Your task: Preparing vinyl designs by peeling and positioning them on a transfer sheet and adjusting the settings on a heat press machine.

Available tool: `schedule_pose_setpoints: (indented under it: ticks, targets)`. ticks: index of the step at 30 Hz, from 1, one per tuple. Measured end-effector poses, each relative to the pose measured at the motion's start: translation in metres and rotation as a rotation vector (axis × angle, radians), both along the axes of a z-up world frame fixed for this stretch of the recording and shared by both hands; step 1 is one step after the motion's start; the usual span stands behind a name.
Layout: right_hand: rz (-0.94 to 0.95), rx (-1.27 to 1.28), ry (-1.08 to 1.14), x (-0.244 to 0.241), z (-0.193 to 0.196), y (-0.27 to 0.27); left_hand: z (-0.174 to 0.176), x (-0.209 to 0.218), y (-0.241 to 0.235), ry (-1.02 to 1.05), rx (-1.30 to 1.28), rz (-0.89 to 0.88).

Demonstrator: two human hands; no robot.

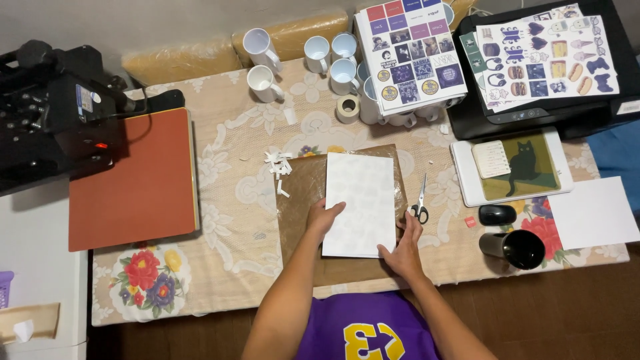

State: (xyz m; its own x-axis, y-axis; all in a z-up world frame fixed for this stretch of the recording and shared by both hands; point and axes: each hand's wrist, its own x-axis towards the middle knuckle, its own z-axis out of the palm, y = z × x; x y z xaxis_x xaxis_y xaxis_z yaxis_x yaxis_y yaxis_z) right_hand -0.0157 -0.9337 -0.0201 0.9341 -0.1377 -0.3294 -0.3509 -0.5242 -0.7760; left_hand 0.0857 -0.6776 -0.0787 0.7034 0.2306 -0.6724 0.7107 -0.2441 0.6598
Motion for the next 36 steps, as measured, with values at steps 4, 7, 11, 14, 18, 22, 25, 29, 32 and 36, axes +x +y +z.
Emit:
schedule_pose_setpoints:
  ticks: [4, 7, 11, 14, 18, 22, 25, 29, 32, 36]
  targets:
    - [-0.027, 0.068, -0.021, 0.006, 0.008, 0.002, 0.030, 0.012, -0.001, -0.203, -0.167, -0.072]
    - [-0.127, 0.179, -0.120, 0.026, -0.001, -0.007, 0.064, 0.013, 0.002, -0.302, -0.341, -0.075]
    - [-0.220, 0.430, -0.398, 0.062, 0.012, -0.026, 0.108, -0.012, 0.013, -0.415, -0.560, -0.029]
    - [-0.217, 0.620, -0.417, 0.087, 0.072, -0.038, 0.199, -0.046, 0.008, -0.430, -0.770, 0.055]
    - [-0.173, 1.070, -0.479, 0.099, 0.104, -0.049, 0.236, -0.086, 0.017, -0.404, -0.985, 0.089]
    - [-0.141, 1.827, -0.452, 0.086, 0.188, -0.022, 0.246, -0.126, 0.019, -0.345, -1.053, 0.115]
    - [-0.241, 1.770, -0.440, 0.085, 0.237, -0.002, 0.246, -0.140, 0.018, -0.314, -0.981, 0.156]
    - [-0.006, 1.627, -0.583, 0.089, 0.242, 0.013, 0.258, -0.144, 0.020, -0.304, -0.933, 0.134]
    - [-0.121, 1.790, -0.569, 0.093, 0.249, 0.022, 0.275, -0.139, 0.019, -0.335, -0.856, 0.131]
    - [-0.232, 1.764, -0.537, 0.094, 0.254, 0.026, 0.283, -0.130, 0.020, -0.362, -0.813, 0.148]
